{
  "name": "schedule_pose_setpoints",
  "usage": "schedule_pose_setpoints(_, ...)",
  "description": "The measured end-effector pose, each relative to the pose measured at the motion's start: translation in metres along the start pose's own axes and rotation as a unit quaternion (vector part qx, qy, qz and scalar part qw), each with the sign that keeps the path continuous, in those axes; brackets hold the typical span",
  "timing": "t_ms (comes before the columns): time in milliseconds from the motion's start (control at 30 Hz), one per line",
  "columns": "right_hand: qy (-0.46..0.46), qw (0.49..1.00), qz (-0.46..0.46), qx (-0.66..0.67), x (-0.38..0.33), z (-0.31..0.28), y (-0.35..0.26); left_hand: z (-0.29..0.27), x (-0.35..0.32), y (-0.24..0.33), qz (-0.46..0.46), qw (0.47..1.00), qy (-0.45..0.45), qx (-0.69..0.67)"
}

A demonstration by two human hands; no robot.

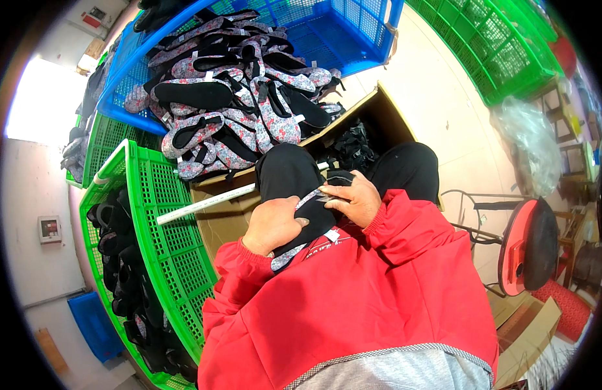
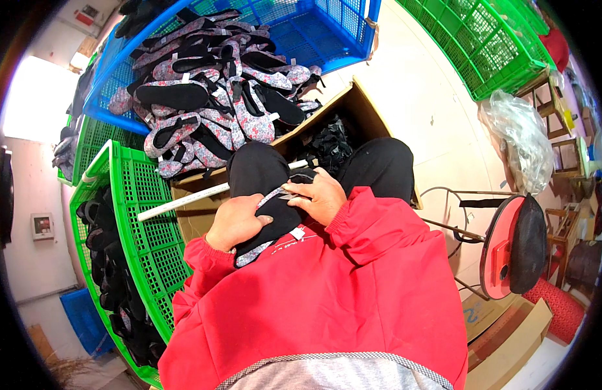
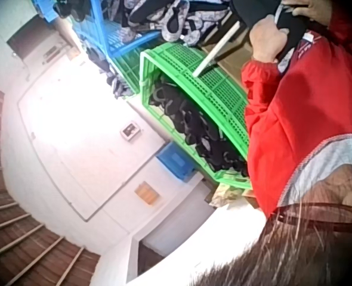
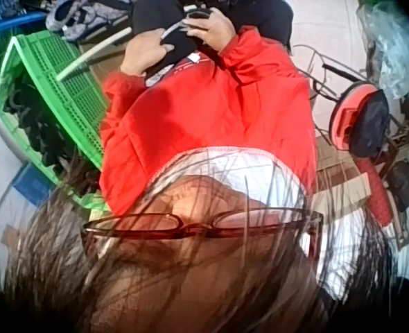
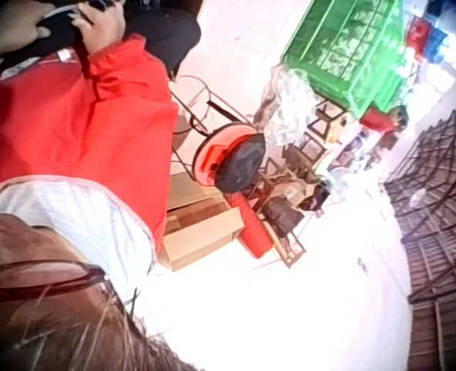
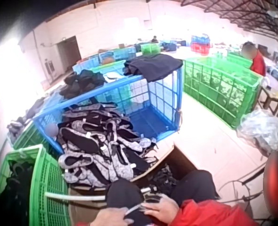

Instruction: The person sits on the floor and assembles slippers by hand. They pick up a slipper sole and a patterned fabric upper, then press the upper onto the sole to attach them. The person handles the slippers one at a time, inspecting the fit and adjusting the fabric before placing the finished unit aside.

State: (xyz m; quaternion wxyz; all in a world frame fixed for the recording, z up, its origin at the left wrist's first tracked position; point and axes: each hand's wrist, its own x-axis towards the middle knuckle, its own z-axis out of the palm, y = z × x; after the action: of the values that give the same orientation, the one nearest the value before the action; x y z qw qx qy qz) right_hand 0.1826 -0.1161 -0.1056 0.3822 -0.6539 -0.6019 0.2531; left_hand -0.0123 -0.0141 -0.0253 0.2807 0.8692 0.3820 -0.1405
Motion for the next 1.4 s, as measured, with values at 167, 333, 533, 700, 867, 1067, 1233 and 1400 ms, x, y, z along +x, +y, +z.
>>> schedule_pose_setpoints(167,-0.011,1.000,-0.012,-0.006,0.003,0.001,0.001,-0.001,-0.001,0.000,0.017,1.000,0.003,0.005)
schedule_pose_setpoints(333,0.005,0.999,-0.003,0.036,0.003,0.005,0.004,0.000,-0.002,0.000,0.019,1.000,0.009,0.000)
schedule_pose_setpoints(533,0.010,0.999,-0.011,0.028,0.003,0.001,-0.003,-0.001,-0.001,-0.001,0.021,1.000,0.007,0.001)
schedule_pose_setpoints(700,-0.004,1.000,-0.006,0.005,0.003,0.003,0.001,0.001,-0.001,-0.002,0.023,1.000,0.013,0.003)
schedule_pose_setpoints(867,0.006,0.999,-0.032,-0.003,0.003,0.002,-0.001,0.002,0.000,-0.003,0.025,1.000,0.016,0.003)
schedule_pose_setpoints(1067,0.035,0.997,-0.064,0.001,0.004,0.006,0.002,0.002,0.000,-0.003,0.022,1.000,0.013,0.001)
schedule_pose_setpoints(1233,0.053,0.995,-0.086,0.014,0.005,0.005,0.000,0.002,0.001,-0.002,0.014,1.000,0.007,0.002)
schedule_pose_setpoints(1400,0.089,0.991,-0.058,0.076,0.001,0.014,0.005,0.003,0.001,-0.001,0.023,1.000,0.015,0.009)
